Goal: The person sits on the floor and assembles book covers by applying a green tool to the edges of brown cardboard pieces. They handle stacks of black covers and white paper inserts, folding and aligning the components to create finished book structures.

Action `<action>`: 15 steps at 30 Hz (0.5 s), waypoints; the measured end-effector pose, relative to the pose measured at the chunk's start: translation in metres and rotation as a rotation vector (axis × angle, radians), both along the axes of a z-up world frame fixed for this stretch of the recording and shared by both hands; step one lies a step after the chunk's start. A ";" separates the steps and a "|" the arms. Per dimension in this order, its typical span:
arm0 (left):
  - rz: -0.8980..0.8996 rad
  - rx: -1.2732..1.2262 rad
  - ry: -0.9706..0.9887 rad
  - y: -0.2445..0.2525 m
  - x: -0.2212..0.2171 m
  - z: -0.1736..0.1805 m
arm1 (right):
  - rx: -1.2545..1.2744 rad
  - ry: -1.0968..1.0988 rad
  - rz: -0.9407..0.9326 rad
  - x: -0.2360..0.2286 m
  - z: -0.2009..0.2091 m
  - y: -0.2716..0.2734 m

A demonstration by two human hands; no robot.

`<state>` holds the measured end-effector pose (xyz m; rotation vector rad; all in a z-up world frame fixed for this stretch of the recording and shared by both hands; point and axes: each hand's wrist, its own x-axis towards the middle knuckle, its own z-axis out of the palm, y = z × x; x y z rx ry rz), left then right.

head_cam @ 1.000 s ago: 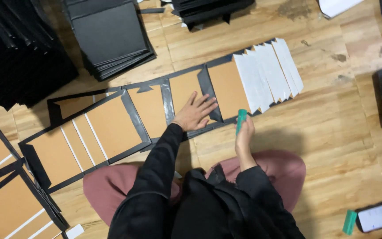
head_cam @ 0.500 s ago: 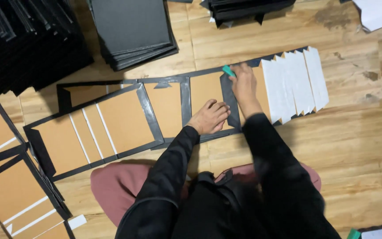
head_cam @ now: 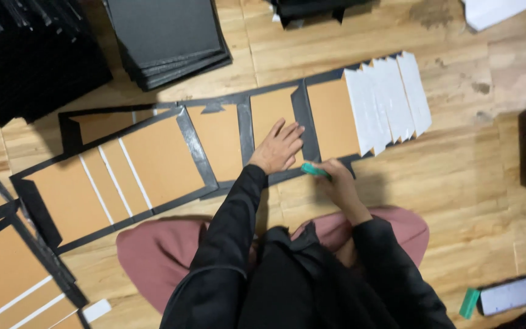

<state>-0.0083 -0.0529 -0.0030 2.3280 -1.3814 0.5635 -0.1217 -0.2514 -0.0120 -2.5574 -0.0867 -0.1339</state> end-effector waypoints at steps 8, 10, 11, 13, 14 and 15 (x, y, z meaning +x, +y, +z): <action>0.032 0.016 0.001 -0.001 0.004 -0.001 | -0.080 -0.103 -0.010 0.145 0.010 0.022; 0.035 0.018 0.008 -0.001 0.005 0.000 | -0.121 -0.070 -0.026 0.183 0.001 0.027; 0.032 0.017 0.014 0.000 0.004 0.001 | -0.167 -0.038 -0.047 0.201 -0.003 0.031; 0.039 0.027 0.011 0.000 0.004 0.002 | -0.146 -0.030 -0.054 0.206 -0.003 0.031; 0.038 0.028 0.002 0.000 0.004 0.004 | -0.135 -0.027 -0.069 0.208 -0.001 0.031; 0.040 0.033 0.001 0.001 0.000 0.001 | -0.130 -0.027 -0.066 0.181 -0.004 0.030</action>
